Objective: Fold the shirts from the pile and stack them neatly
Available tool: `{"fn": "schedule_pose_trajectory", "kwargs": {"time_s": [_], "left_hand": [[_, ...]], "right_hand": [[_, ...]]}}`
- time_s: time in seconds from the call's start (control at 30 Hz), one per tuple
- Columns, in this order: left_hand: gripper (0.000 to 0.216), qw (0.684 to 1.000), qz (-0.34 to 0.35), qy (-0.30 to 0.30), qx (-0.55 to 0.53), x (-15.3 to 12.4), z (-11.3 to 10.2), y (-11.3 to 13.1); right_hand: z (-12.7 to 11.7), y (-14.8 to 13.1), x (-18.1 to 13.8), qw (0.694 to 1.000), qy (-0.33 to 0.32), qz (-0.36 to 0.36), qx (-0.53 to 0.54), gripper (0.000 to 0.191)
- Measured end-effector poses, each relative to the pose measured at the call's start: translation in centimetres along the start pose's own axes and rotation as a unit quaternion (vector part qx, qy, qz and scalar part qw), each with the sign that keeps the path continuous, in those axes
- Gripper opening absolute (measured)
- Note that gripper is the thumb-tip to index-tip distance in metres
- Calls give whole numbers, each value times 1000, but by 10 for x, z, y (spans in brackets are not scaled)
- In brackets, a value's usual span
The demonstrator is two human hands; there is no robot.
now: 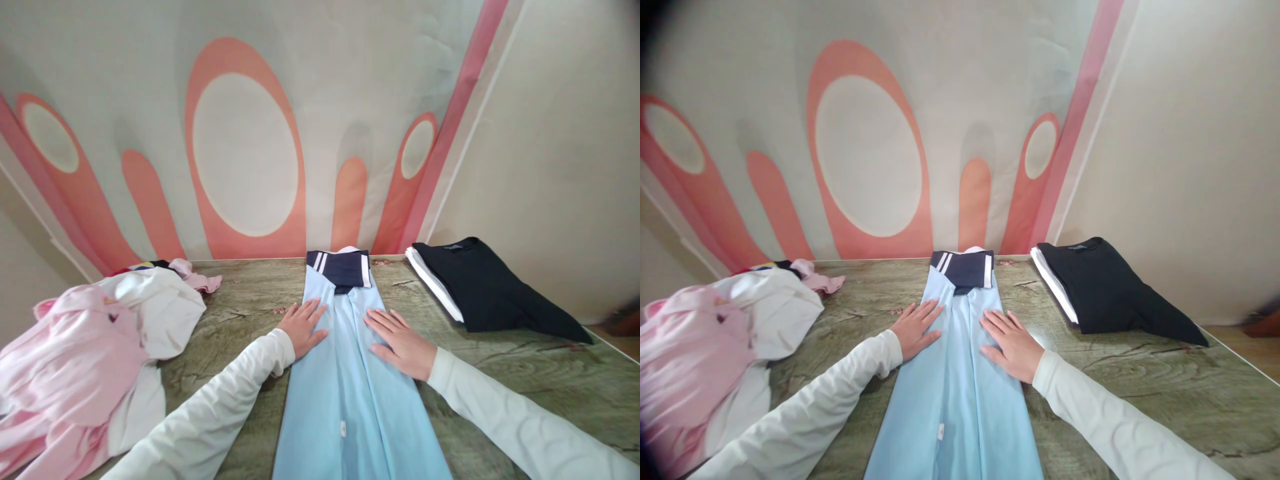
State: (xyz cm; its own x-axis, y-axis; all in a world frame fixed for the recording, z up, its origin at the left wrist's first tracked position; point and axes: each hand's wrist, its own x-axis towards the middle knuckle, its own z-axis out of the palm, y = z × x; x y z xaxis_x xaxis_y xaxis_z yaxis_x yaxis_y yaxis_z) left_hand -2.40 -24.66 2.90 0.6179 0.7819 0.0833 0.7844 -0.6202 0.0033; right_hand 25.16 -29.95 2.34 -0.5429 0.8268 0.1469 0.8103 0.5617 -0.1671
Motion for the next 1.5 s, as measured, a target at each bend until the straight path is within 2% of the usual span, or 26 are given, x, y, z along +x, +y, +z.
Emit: {"fn": "schedule_pose_trajectory", "kwargs": {"time_s": [0.23, 0.37, 0.57, 0.73, 0.87, 1.1, 1.3, 1.4, 1.5], "left_hand": [[64, 1000, -14, -23, 1, -8, -5, 8], [68, 999, -21, -38, 2, -12, -11, 15], [66, 1000, -11, -23, 1, -20, -11, 20], [49, 999, -16, 43, -21, -7, -9, 0], [44, 995, -38, 90, 3, 9, -1, -23], [61, 995, -66, 67, 14, 21, 17, -44], [61, 992, -115, 52, 20, 28, 14, -62], [51, 991, -116, 49, 36, 30, 7, -61], [44, 997, -67, 26, 28, 28, 2, -43]], "right_hand": [[1, 2, 31, 1000, 2, 18, -16, 58], [9, 10, 50, 999, -25, 26, -19, 64], [15, 16, 57, 999, -25, 24, -22, 64], [16, 22, 60, 1000, -20, 10, -18, 64], [16, 29, 70, 999, -24, -22, -15, 63], [19, 32, 89, 998, -16, -52, -10, 62], [23, 32, 105, 999, -18, -33, -13, 62], [24, 35, 117, 999, -17, -28, -16, 63], [26, 40, 130, 999, -15, -21, -23, 63]]}}
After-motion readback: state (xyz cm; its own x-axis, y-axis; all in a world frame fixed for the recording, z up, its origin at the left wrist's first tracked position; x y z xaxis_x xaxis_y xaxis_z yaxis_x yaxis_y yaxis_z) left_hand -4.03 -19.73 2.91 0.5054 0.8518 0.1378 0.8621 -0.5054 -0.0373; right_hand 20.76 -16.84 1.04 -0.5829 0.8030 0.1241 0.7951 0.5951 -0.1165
